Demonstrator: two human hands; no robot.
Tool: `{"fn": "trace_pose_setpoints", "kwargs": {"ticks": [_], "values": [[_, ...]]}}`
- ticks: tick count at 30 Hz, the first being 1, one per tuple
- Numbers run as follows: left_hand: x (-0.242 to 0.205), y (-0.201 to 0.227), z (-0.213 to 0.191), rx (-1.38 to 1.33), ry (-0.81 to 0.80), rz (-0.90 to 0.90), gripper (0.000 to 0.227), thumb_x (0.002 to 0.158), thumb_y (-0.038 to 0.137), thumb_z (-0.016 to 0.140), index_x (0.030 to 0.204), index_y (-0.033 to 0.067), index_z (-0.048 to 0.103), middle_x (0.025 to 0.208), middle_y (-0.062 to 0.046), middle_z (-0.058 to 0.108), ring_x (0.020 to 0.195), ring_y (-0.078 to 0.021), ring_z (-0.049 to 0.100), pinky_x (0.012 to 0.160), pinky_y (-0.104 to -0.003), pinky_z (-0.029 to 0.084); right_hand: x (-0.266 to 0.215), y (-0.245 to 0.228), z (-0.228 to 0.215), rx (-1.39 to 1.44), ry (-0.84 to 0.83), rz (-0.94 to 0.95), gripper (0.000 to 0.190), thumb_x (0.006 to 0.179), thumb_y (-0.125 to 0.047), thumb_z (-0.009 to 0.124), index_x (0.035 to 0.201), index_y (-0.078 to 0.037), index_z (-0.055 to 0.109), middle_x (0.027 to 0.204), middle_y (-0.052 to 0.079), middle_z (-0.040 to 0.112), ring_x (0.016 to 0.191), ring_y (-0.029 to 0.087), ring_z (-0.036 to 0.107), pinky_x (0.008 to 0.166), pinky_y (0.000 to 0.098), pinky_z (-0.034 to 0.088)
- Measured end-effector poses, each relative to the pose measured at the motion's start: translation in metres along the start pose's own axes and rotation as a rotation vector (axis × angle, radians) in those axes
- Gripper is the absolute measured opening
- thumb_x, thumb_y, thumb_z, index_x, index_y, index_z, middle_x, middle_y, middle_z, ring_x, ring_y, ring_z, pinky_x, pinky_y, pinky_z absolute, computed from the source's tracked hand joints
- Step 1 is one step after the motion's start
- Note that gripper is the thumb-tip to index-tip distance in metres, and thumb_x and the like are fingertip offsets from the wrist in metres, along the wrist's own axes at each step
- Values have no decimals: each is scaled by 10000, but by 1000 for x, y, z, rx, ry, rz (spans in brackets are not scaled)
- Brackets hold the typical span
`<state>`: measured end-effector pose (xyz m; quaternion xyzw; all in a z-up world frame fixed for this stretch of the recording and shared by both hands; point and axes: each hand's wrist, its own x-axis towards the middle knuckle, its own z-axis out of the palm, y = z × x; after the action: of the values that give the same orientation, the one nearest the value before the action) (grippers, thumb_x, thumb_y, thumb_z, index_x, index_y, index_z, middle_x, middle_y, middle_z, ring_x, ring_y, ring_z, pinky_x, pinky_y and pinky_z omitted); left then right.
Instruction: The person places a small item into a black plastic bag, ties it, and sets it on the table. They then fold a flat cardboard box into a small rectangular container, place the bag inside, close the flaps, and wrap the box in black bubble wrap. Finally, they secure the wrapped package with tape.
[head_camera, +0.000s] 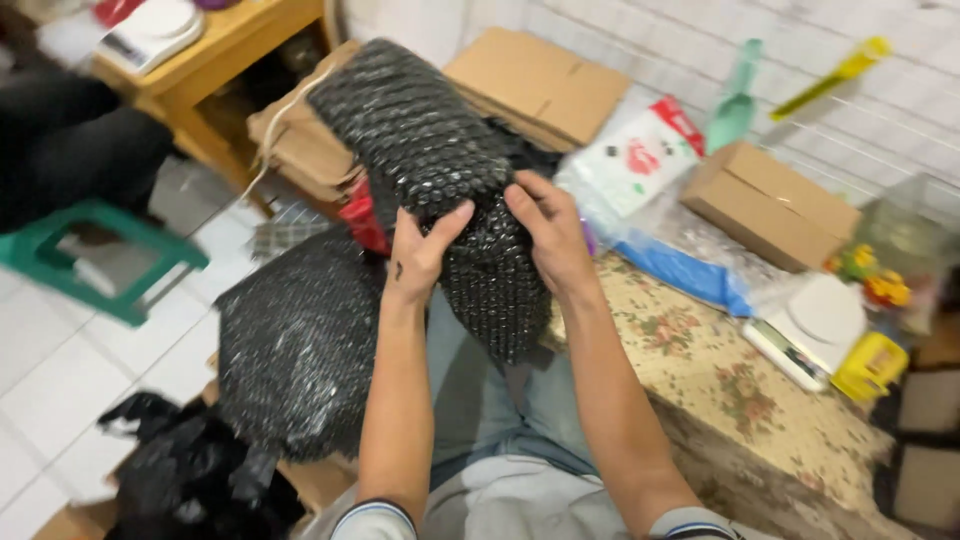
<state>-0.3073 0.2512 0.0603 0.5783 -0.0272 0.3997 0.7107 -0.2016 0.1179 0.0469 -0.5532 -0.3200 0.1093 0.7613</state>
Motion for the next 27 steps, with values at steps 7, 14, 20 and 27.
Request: {"fn": "trace_pose_setpoints", "kwargs": {"ticks": [7, 14, 20, 27], "values": [[9, -12, 83, -93, -143, -45, 1086, 917, 219, 880, 1657, 188, 86, 1600, -458, 32, 1480, -553, -134, 1225, -633, 90, -14, -57, -96, 37, 180, -234, 526, 979, -10, 714, 1367, -167, 396, 1326, 40, 606, 1187, 144, 653, 1048, 325, 557], [20, -65, 125, -197, -344, -15, 826, 925, 73, 787, 1540, 197, 250, 1114, -54, 436, 1239, -256, 534, 1161, -519, 346, -42, -84, -173, -185, 268, -80, 588, 904, -64, 738, 1433, -127, 490, 1258, 91, 652, 1154, 178, 652, 1036, 379, 545], [22, -65, 161, -91, -573, -128, 870, 934, 119, 727, 1577, 115, 141, 1471, -292, 498, 1337, -403, 493, 1111, -594, 419, -56, -91, -210, -247, 459, -91, 408, 1013, -242, 697, 1372, -79, 589, 1147, 105, 696, 1062, 190, 706, 930, 373, 600], [18, -74, 200, 45, -454, -186, 869, 911, 299, 817, 1535, 192, 221, 1620, -323, 95, 1451, -619, 204, 1171, -737, 120, -83, -56, -268, -635, 711, -72, 246, 981, -110, 753, 1071, -75, 526, 1114, 59, 666, 1149, 202, 593, 1096, 478, 400]]}}
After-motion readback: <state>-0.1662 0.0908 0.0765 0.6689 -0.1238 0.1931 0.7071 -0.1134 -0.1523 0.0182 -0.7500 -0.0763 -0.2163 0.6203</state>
